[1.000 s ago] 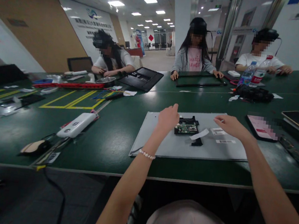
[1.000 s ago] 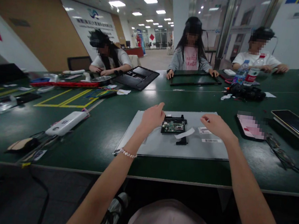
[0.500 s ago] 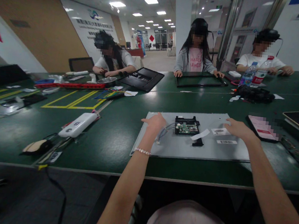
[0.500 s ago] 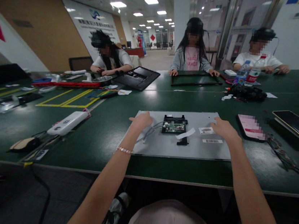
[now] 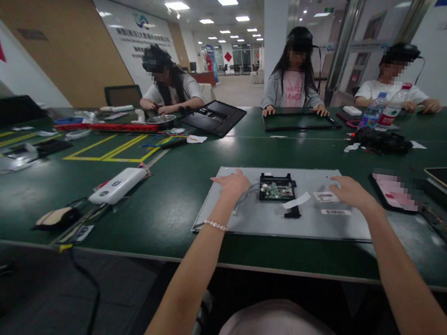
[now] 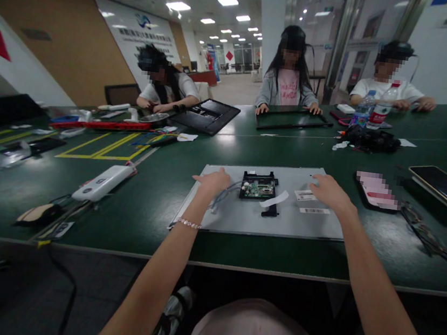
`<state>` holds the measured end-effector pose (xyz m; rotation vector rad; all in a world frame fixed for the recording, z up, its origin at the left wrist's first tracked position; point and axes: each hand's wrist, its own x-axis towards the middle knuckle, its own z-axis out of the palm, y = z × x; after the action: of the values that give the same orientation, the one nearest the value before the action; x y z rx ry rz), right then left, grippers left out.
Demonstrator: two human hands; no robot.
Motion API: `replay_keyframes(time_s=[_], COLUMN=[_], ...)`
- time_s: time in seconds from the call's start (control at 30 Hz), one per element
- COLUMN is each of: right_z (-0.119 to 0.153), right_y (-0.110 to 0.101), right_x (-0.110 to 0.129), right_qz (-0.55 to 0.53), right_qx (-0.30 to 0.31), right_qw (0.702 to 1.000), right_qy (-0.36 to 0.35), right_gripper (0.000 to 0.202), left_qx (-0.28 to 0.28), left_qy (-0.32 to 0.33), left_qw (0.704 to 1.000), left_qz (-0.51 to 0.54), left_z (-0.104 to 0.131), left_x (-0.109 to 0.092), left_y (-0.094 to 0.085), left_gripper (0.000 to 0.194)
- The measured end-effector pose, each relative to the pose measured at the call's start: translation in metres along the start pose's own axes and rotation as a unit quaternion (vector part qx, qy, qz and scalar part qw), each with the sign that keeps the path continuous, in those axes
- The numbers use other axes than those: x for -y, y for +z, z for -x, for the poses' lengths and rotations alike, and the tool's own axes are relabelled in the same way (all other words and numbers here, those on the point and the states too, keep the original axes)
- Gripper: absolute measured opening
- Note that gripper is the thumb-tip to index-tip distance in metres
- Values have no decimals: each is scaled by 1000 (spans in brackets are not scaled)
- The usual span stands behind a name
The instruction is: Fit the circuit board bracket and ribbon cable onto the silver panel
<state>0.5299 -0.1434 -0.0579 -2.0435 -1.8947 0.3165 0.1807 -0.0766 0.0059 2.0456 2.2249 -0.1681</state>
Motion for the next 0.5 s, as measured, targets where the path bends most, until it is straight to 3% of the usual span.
replay_keyframes(time_s=[0.17,0.5], right_z=[2,22], right_y=[0,0], right_x=[11,52], right_qz=[4,-31], right_qx=[13,60], right_qw=[1000,992], right_qy=[-25,-102], right_gripper=[51,52], left_qx=[19,1], left_qy=[-39,-98], left_qw=[999,995], left_qz=[-20,-16], left_z=[-5,-28], left_x=[5,31], left_y=[-3,-2], left_gripper=[70,70])
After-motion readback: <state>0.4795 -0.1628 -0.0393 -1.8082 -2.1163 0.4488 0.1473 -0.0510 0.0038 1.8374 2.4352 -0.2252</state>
